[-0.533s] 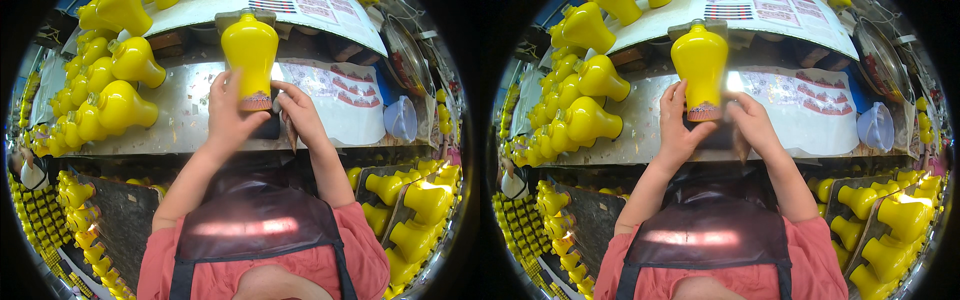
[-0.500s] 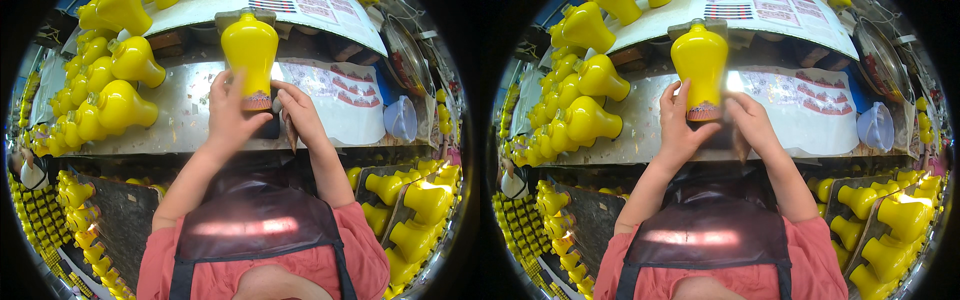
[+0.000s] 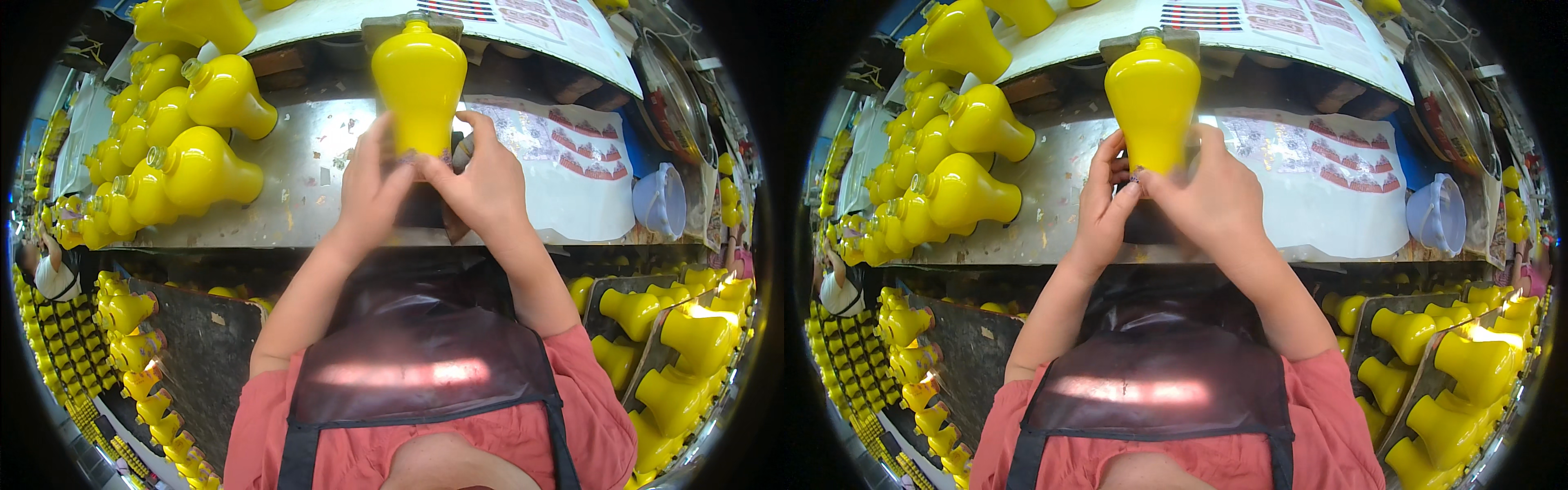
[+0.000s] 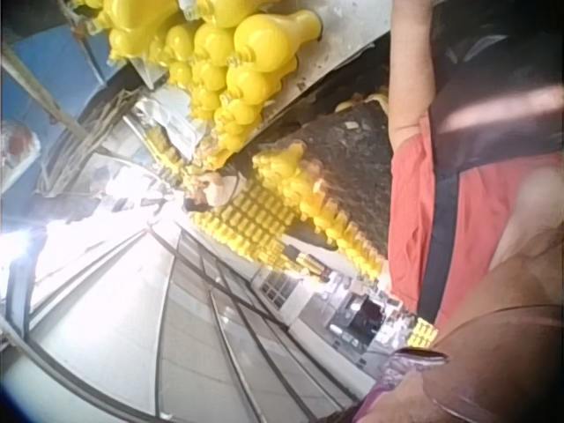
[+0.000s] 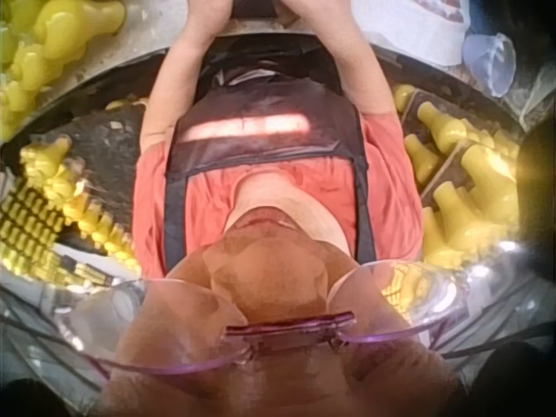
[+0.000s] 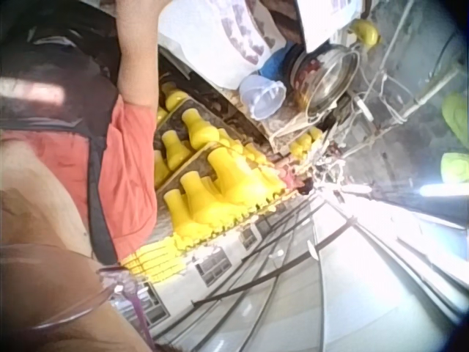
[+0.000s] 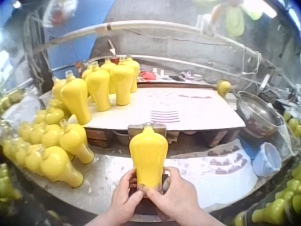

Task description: The person applies decorative stickers to yellow ceramic vases on a workbench. They peel stickers from a sheet, align and press them onto the vase surface, smooth the edges, and rotate the vase to apply multiple stickers. Finished vases are placed into a white tray.

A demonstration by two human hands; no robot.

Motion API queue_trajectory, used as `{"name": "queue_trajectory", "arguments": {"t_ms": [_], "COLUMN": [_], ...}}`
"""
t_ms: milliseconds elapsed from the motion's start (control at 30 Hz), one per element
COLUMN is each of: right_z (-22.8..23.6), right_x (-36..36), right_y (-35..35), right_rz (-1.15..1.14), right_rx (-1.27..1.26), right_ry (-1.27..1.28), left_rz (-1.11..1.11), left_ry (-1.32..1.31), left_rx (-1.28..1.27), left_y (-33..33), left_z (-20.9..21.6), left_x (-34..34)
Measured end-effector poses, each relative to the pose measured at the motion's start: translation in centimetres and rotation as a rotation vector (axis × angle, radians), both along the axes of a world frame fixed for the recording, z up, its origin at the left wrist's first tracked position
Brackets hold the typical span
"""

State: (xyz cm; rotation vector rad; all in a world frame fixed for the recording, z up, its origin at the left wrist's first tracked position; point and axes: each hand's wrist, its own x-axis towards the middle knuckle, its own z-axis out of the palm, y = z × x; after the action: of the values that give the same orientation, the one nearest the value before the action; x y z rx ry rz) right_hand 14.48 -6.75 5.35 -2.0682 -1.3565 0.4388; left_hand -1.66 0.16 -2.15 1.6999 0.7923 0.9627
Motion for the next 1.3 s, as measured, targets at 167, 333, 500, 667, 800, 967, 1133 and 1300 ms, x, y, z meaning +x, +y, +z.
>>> {"name": "queue_trajectory", "arguments": {"t_ms": [167, 333, 500, 667, 800, 967, 1133, 1300], "right_z": [-0.2, 0.0, -0.7, -2.6, -3.7, -3.1, -2.9, -3.7], "right_x": [0.2, -0.2, 0.6, 3.5, 2.8, 2.1, 2.2, 1.8], "right_y": [1.4, 1.2, 1.2, -0.2, -1.5, -1.6, -0.8, -0.6], "right_rz": [-0.078, -0.046, -0.052, 0.075, 0.206, 0.141, 0.137, 0.101], "right_rx": [-0.076, 0.022, -0.034, -0.059, 0.06, 0.029, -0.052, 0.014], "right_ry": [0.024, -0.013, 0.095, 0.589, 0.613, 0.566, 0.539, 0.504], "left_rz": [-0.004, -0.03, -0.029, 0.035, 0.038, 0.024, 0.076, 0.077], "left_ry": [-0.054, -0.108, -0.061, 0.069, 0.146, 0.061, 0.101, 0.099], "left_rx": [-0.078, -0.18, -0.123, 0.108, 0.193, 0.056, 0.173, 0.179], "left_y": [-0.1, -0.3, -0.1, -0.1, -0.1, 0.0, -0.1, -0.2], "left_z": [0.5, 0.9, 0.7, 0.0, -0.5, -0.4, -0.3, -0.3], "left_x": [0.5, 0.6, 0.5, 0.0, 0.1, 0.2, 1.1, 1.2]}}
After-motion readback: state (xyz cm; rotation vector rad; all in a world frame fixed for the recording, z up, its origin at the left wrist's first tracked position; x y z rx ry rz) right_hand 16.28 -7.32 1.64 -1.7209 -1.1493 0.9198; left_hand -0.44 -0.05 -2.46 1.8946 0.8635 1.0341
